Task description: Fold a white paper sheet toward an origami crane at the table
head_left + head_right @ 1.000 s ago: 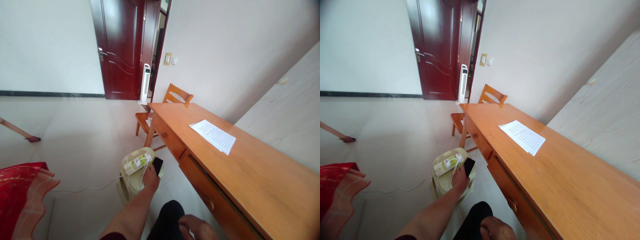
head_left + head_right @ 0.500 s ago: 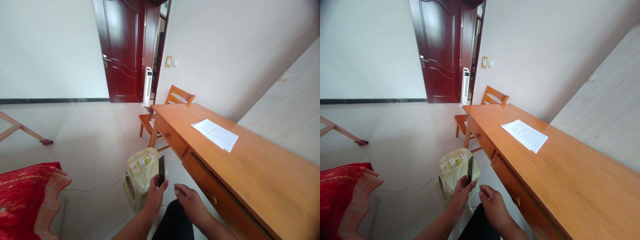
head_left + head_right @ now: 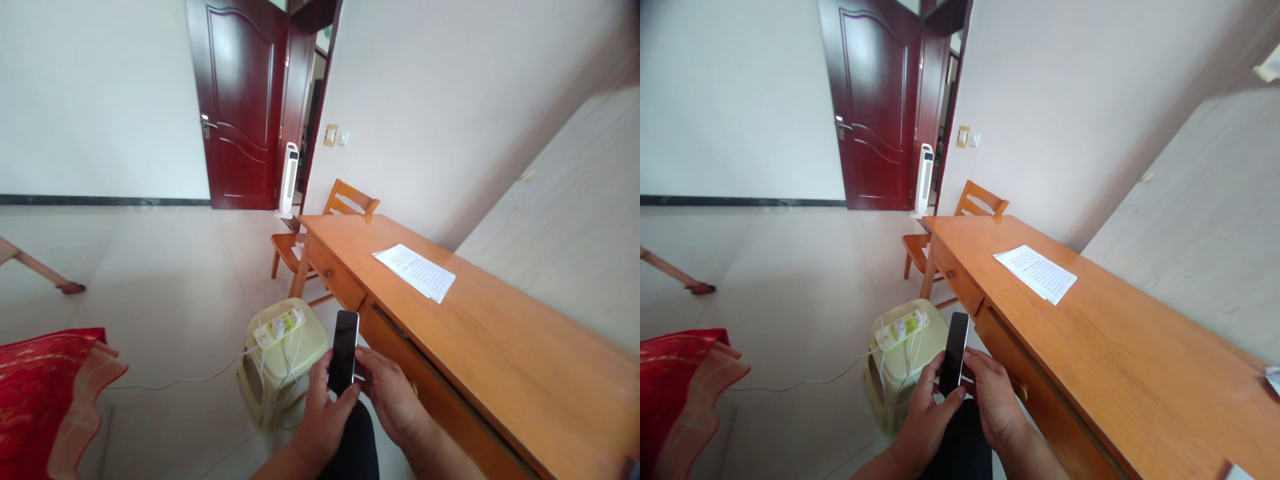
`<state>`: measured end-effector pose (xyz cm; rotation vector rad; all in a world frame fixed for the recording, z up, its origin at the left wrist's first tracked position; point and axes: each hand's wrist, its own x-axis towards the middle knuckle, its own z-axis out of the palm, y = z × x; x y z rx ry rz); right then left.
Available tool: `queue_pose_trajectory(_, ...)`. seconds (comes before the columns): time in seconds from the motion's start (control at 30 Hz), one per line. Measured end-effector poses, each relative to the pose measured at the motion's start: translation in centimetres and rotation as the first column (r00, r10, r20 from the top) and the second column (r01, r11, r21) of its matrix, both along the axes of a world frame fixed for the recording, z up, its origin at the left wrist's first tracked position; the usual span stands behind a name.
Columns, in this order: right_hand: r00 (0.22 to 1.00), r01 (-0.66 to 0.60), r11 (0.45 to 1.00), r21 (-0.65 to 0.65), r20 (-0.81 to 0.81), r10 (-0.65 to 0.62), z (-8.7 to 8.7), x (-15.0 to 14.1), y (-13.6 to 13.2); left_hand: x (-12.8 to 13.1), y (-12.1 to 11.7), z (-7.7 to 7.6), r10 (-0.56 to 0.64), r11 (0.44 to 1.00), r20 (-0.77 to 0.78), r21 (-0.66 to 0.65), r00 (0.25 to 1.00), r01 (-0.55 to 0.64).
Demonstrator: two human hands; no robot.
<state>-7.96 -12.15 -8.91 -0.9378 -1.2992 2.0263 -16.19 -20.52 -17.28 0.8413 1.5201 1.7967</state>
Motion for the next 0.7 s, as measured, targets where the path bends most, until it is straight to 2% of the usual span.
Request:
queue_pose_trajectory(0.23, 1.000, 0.014, 1.000, -0.019, -0.025, -0.014, 0.2, 0.6, -0.4, 0.3, 0.0, -0.6, 0.028, 0.999, -0.087, 0.021, 0.996, -0.026)
queue_pose_trajectory(0.43, 0.999, 0.029, 0.999, -0.046, -0.012, -0.029, 0.2, 0.7, -0.6, 0.4, 0.3, -0.7, 0.142, 0.989, -0.177, 0.061, 0.974, -0.133)
queue_pose_trajectory(0.57, 1.000, 0.028, 0.998, -0.049, 0.001, -0.028, -0.2, 0.7, -0.8, 0.4, 0.1, -0.4, 0.236, 0.972, -0.313, 0.060, 0.920, -0.229)
queue_pose_trajectory(0.7, 1.000, 0.001, 1.000, -0.023, 0.021, -0.001, -0.8, 0.6, -1.3, 0.2, -0.3, 0.3, 0.295, 0.953, -0.469, 0.083, 0.833, -0.292)
